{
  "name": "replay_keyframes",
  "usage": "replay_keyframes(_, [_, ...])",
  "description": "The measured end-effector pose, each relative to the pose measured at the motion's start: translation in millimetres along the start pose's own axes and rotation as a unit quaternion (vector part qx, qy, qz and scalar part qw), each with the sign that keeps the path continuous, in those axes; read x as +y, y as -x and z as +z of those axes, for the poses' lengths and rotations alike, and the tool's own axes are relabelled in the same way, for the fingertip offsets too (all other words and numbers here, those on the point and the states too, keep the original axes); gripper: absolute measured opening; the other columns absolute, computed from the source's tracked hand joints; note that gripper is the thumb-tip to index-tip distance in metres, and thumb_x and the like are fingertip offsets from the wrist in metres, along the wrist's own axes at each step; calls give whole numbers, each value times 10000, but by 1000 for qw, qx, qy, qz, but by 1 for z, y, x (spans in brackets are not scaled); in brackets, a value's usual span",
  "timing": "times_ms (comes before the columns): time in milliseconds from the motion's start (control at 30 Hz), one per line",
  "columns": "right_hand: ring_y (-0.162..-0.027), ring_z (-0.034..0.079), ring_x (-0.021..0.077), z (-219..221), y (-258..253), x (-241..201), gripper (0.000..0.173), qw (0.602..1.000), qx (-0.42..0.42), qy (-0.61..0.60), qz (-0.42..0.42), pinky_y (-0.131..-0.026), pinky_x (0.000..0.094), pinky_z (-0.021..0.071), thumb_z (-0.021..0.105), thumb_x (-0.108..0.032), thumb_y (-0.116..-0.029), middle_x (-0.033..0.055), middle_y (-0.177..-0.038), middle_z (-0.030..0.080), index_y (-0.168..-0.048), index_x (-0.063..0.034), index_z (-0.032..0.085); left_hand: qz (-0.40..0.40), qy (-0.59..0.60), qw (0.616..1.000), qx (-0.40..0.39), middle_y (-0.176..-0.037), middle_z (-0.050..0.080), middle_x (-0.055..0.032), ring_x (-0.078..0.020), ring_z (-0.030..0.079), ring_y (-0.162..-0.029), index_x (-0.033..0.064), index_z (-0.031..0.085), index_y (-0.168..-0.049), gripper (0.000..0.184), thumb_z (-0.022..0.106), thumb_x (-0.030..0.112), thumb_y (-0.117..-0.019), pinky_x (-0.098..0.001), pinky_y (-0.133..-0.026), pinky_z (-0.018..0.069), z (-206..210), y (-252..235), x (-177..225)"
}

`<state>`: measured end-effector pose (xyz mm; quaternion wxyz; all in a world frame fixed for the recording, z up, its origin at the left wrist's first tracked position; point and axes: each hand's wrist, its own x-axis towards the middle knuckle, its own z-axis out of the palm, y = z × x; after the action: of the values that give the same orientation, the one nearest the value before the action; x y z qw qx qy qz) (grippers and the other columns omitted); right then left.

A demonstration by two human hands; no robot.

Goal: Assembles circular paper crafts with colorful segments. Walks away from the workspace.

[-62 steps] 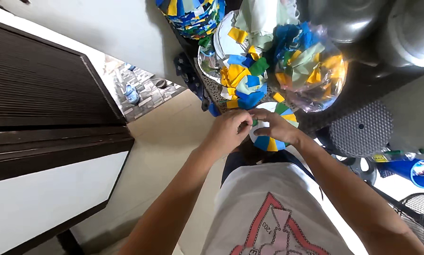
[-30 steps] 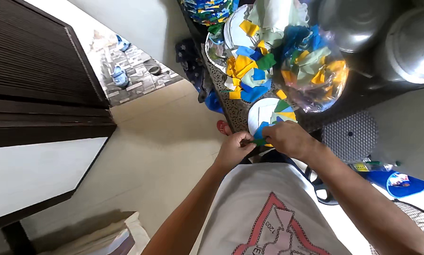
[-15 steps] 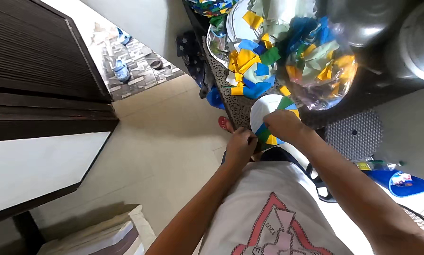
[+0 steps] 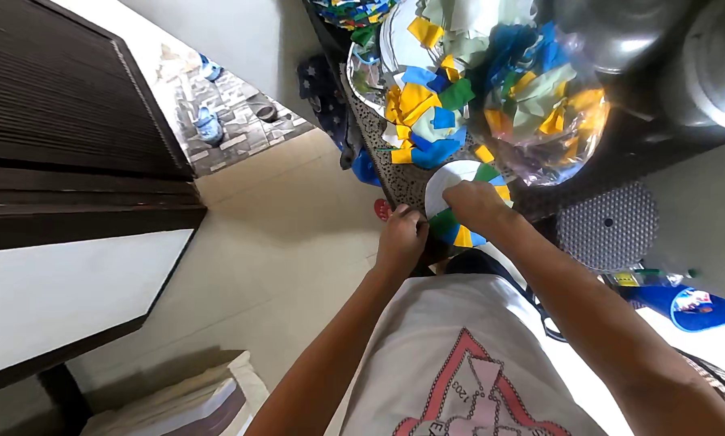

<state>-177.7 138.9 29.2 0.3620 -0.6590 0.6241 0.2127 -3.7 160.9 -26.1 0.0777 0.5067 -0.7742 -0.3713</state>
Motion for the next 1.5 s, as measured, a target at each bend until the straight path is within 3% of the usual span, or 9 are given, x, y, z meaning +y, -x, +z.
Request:
replay_keyframes(200, [-1117, 659, 461, 3, -2, 1, 226, 999, 25, -20, 5, -886, 614, 531, 537, 32, -998, 254, -1153, 688, -1175, 23, 677, 21, -11, 1000, 12, -1065, 691, -207, -342, 692, -981, -40, 735, -965, 137, 641, 59, -955, -512, -868, 573, 2, -3, -3])
replay_keyframes(700, [-1142, 653, 438, -1, -5, -4, 227, 1000, 11, -6, 17, -910, 583, 527, 534, 13, -1012, 248, -1170, 683, -1196, 27, 666, 21, -14, 999, 25, -1034, 678, -200, -342, 679, -940, -34, 728, -921, 97, 669, 44, -928, -512, -828, 565, 5, -4, -5])
replay_keyframes(900, [-1113, 667, 440, 1, -7, -2, 223, 999, 34, 2, 18, -867, 597, 533, 547, -29, -1020, 242, -1149, 695, -1197, 10, 677, 30, -17, 999, 31, -1018, 675, -202, -347, 677, -916, -39, 718, -908, 92, 665, 35, -925, -515, -808, 564, 6, -4, -6])
replay_keyframes(1033, [-1073, 676, 449, 7, 0, 9, 226, 993, 118, -13, 12, -841, 598, 535, 584, -98, -1025, 250, -1148, 685, -1202, 19, 663, 23, -22, 999, 31, -1031, 676, -198, -345, 679, -928, -26, 722, -903, 94, 673, 52, -922, -512, -805, 567, 7, -5, -6])
replay_keyframes(1167, [-976, 699, 431, 35, 21, 24, 182, 960, 269, -73, -29, -767, 578, 570, 587, 10, -976, 234, -1047, 694, -1089, 5, 729, -3, -25, 1000, 5, -1076, 682, -209, -364, 678, -997, -32, 726, -925, 108, 674, 63, -927, -534, -864, 563, 4, -6, -2])
replay_keyframes(1233, [-940, 702, 413, 55, 30, 26, 169, 941, 321, -92, -52, -737, 557, 582, 612, 52, -943, 218, -1014, 693, -1025, -3, 749, -1, -26, 1000, 14, -1063, 686, -198, -345, 686, -974, -21, 727, -906, 92, 684, 59, -919, -517, -840, 573, 5, -5, -3])
replay_keyframes(1333, [-941, 706, 403, 79, 26, 27, 131, 914, 384, -121, -49, -745, 541, 587, 638, 18, -933, 215, -1017, 706, -978, 2, 760, -2, -20, 1000, 15, -1067, 683, -192, -332, 686, -962, -13, 725, -906, 81, 688, 58, -920, -504, -832, 577, 6, -5, -3])
replay_keyframes(1500, [-1043, 672, 425, 70, 19, 20, 167, 924, 337, -179, 29, -841, 577, 557, 703, -85, -941, 233, -1126, 684, -1071, 16, 736, -11, -19, 1000, 10, -1050, 678, -197, -328, 681, -946, -26, 725, -917, 77, 684, 40, -920, -495, -829, 575, 4, -5, 0])
